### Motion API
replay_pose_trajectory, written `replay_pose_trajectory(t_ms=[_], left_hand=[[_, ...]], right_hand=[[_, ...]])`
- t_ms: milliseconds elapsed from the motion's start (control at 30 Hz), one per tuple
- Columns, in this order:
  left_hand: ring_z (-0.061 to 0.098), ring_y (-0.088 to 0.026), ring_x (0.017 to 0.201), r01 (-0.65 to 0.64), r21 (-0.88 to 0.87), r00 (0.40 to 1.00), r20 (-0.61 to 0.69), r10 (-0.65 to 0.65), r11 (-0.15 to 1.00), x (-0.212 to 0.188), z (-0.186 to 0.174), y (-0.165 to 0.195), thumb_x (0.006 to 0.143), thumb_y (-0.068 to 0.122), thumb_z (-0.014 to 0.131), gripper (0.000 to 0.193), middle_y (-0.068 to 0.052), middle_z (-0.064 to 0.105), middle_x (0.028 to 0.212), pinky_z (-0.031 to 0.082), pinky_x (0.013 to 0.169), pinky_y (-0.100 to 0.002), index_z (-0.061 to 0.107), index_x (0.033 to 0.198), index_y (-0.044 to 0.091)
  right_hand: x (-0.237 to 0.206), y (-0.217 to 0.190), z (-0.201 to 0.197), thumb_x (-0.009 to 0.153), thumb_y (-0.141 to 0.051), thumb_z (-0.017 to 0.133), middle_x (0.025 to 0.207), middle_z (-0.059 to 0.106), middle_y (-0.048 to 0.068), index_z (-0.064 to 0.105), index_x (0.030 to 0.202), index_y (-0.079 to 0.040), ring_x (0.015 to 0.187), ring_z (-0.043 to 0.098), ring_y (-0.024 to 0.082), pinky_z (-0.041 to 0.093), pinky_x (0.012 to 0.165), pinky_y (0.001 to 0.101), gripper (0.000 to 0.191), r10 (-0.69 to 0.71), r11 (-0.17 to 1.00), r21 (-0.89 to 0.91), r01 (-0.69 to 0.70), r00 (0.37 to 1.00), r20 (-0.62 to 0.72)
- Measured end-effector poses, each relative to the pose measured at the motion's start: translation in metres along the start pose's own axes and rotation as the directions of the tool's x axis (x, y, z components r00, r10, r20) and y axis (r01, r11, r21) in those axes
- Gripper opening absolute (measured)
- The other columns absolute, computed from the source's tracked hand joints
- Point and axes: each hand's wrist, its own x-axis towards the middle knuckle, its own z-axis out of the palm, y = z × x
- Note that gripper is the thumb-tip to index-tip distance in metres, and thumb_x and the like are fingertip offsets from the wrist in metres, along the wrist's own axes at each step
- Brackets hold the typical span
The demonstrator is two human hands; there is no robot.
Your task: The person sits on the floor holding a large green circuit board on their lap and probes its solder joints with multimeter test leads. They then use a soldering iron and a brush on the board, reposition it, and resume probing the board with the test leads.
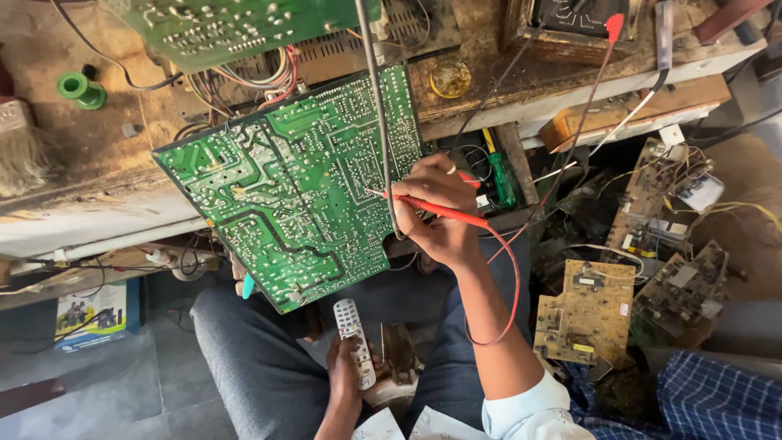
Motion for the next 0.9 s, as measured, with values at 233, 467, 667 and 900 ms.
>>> replay_pose_trajectory(t_ms=[233, 467, 667, 900], left_hand=[[0.064, -0.024, 0.054, -0.008, 0.011, 1.0, -0.005, 0.008, 1.0, 0.0064, -0.0041, -0.0054, 0.092, 0.016, 0.048, 0.023, -0.013, 0.063, 0.073, 0.056, 0.05, -0.039, 0.057, 0.109, 0.003], [0.064, -0.023, 0.056, 0.022, 0.024, 0.999, -0.027, -0.021, 0.999, 0.0057, -0.0045, -0.0064, 0.091, 0.016, 0.048, 0.024, -0.013, 0.063, 0.074, 0.057, 0.052, -0.039, 0.056, 0.109, 0.004], [0.065, -0.023, 0.057, -0.042, 0.018, 0.999, 0.017, 0.041, 0.999, 0.0058, -0.0061, -0.0087, 0.092, 0.018, 0.049, 0.026, -0.012, 0.063, 0.074, 0.057, 0.054, -0.037, 0.057, 0.111, 0.002], [0.066, -0.023, 0.058, 0.016, 0.039, 1.0, -0.026, -0.015, 0.999, 0.0039, -0.004, -0.0067, 0.092, 0.016, 0.046, 0.028, -0.013, 0.064, 0.076, 0.058, 0.056, -0.039, 0.057, 0.114, 0.002]], right_hand=[[-0.0008, 0.001, 0.0, 0.086, -0.002, 0.073, 0.083, 0.067, 0.005, 0.07, 0.099, -0.002, 0.081, 0.061, 0.021, 0.048, 0.088, 0.0361, 0.013, 0.005, 1.0, -0.005, -0.005, 1.0, -0.002], [-0.0013, -0.0006, -0.0005, 0.086, -0.003, 0.074, 0.084, 0.068, 0.005, 0.071, 0.099, -0.002, 0.081, 0.061, 0.02, 0.048, 0.089, 0.0363, 0.013, 0.012, 1.0, -0.011, -0.012, 1.0, 0.001], [-0.0004, -0.0002, -0.0001, 0.088, -0.003, 0.074, 0.083, 0.069, 0.004, 0.072, 0.1, -0.002, 0.078, 0.061, 0.018, 0.048, 0.091, 0.0368, 0.013, 0.01, 1.0, 0.004, -0.01, 1.0, 0.006], [-0.0022, -0.002, -0.0002, 0.089, -0.005, 0.074, 0.085, 0.069, 0.005, 0.072, 0.1, -0.002, 0.081, 0.059, 0.02, 0.048, 0.09, 0.0358, 0.012, 0.024, 1.0, -0.009, -0.024, 1.0, -0.005]])
